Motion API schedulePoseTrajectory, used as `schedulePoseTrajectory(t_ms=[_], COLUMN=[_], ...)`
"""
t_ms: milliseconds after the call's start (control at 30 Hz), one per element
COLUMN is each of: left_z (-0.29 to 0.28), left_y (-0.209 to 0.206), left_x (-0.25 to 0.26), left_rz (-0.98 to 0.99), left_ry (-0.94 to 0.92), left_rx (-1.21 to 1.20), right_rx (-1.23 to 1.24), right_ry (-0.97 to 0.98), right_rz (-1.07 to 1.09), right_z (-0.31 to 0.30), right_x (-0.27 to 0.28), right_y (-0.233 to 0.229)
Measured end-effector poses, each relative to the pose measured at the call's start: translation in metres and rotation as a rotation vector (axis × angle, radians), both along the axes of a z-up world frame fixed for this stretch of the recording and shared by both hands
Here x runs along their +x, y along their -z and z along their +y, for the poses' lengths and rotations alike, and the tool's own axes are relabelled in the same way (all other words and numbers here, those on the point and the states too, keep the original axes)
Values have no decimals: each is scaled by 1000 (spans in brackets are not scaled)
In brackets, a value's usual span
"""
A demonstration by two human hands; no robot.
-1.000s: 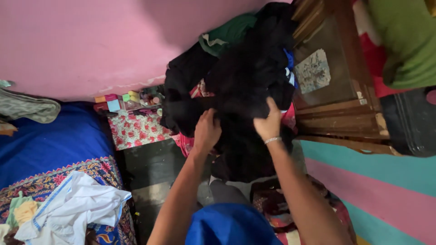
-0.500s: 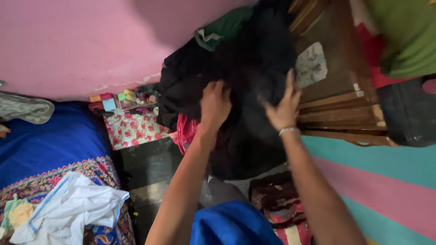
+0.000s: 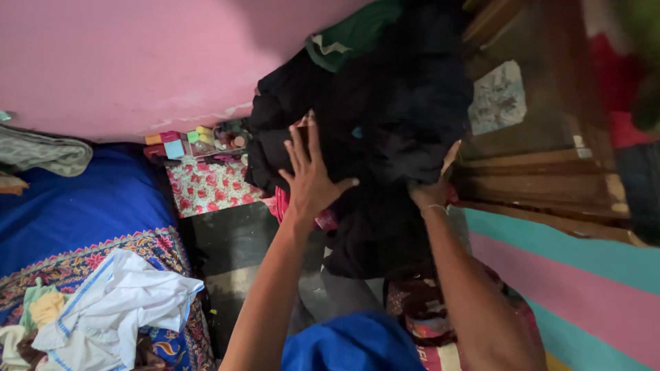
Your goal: Sorting and folding clothes on a bed and placing them into a basket.
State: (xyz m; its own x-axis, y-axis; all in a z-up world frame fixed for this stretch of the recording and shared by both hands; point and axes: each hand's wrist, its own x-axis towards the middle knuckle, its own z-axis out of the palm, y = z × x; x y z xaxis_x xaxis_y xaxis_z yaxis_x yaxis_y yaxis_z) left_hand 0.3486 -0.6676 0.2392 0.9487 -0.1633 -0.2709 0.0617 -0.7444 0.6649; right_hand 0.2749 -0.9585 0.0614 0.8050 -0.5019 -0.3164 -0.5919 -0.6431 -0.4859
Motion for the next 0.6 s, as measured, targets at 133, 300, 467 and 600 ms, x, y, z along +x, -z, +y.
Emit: schedulePoseTrajectory(t_ms=[133, 300, 467, 600], left_z=[-1, -11, -44, -43], left_y=[0, 81, 28, 19], left_x=[3, 2, 21, 34], left_rz=[44, -110, 252, 325], left_ry=[92, 81, -112, -157], left_rx=[-67, -556, -733, -452], right_rx=[96, 145, 192, 47], right_ry=[110, -58, -181, -192], right_rz=[385, -305, -411, -374], right_z=[-29, -13, 90, 109], right_x=[10, -36, -38, -42], right_y=[34, 86, -71, -95])
